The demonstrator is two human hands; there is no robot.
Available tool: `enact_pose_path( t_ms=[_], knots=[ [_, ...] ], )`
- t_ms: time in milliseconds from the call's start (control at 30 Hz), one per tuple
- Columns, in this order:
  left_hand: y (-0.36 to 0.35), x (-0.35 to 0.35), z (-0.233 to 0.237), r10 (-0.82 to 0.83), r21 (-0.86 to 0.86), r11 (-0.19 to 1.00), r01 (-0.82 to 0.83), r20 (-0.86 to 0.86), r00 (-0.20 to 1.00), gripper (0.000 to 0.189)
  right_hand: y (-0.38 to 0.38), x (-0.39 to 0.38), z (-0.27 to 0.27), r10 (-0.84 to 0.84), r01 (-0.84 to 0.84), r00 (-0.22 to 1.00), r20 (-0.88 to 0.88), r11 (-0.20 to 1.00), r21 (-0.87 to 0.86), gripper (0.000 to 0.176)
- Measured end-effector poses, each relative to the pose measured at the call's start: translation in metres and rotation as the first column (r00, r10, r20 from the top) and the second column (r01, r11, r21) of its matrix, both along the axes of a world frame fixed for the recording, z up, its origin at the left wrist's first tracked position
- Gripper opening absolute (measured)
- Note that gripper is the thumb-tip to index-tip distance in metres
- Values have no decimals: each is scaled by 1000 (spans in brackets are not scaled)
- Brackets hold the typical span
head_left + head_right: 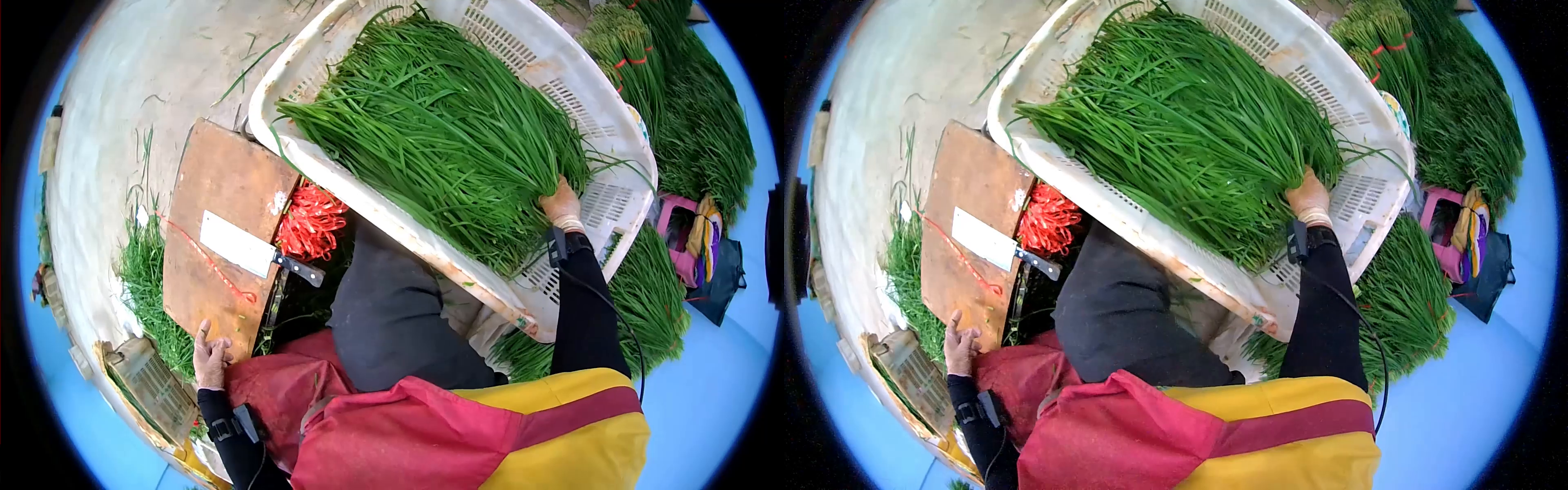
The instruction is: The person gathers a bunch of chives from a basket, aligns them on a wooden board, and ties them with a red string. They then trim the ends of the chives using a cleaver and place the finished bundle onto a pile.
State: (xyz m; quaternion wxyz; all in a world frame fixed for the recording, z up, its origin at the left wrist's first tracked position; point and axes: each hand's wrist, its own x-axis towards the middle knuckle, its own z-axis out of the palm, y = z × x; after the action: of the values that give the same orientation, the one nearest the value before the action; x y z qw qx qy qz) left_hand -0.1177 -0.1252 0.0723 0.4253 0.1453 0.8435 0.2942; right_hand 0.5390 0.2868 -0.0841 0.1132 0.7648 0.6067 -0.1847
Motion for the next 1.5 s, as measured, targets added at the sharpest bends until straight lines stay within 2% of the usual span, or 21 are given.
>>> enact_pose_path(
  t_ms=[67,133,167,267,333,400,467,533,600,733,800,933,1033,1067,1133,1200,1267,1333,1400,1433,1500],
  knots=[
    [3,2,3,-2,-12,1000,2,9,1000,72,6,9,2,-21,21,1000,-13,1000,0,74],
    [7,4,5,-25,-46,999,25,-8,1000,66,13,17,6,86,-69,976,-199,994,87,67],
    [5,3,4,-25,-54,998,25,-4,1000,66,15,21,8,49,-37,973,-226,998,55,65],
    [4,2,0,-70,-63,996,68,-40,997,65,15,17,12,76,-70,985,-153,997,44,66],
    [5,3,3,-55,-18,998,55,2,998,65,7,26,-19,57,-45,978,-200,997,67,71],
    [9,5,7,-48,-40,998,47,-13,999,65,-10,14,-30,-37,71,969,-245,989,131,77],
    [10,7,4,-40,-60,997,39,-20,999,65,-24,-12,-31,-99,105,994,-54,987,122,81],
    [9,4,4,-59,-56,997,58,-22,998,65,-28,-37,-6,-176,171,982,68,982,82,78],
    [9,5,4,-55,-52,997,52,-47,997,65,-21,-14,-28,-89,89,996,-1,988,124,72],
    [3,3,6,-37,9,999,37,5,999,67,-1,-6,6,10,-15,998,62,996,91,74],
    [3,4,9,-40,7,999,41,-9,999,68,7,-2,26,4,-7,999,37,996,85,75],
    [5,8,13,-53,33,998,54,-29,998,68,13,15,57,60,-58,998,-7,978,200,74],
    [-2,4,8,-66,97,993,70,-47,997,67,13,31,77,84,-32,981,-172,958,287,68],
    [-3,4,8,-72,99,992,77,-52,996,66,13,37,84,91,-37,981,-170,953,300,68],
    [-2,6,12,-72,112,991,78,-59,996,66,6,30,110,126,31,917,-378,923,384,62],
    [1,9,17,-59,135,989,63,-29,998,66,-3,30,128,114,76,906,-407,904,420,56],
    [0,6,13,-58,167,984,65,-49,997,63,-8,39,134,211,119,845,-491,821,558,50],
    [5,9,16,-70,187,979,84,-81,994,59,-22,30,156,230,168,792,-565,809,563,47],
    [15,18,20,-83,205,973,104,-111,990,57,-32,29,170,140,362,601,-787,830,424,47],
    [22,24,21,-99,252,961,114,-71,993,56,-38,27,174,142,434,451,-881,827,356,49],
    [44,51,40,-160,298,941,162,-33,987,53,-46,31,180,227,421,420,-879,809,410,49]
  ],
)
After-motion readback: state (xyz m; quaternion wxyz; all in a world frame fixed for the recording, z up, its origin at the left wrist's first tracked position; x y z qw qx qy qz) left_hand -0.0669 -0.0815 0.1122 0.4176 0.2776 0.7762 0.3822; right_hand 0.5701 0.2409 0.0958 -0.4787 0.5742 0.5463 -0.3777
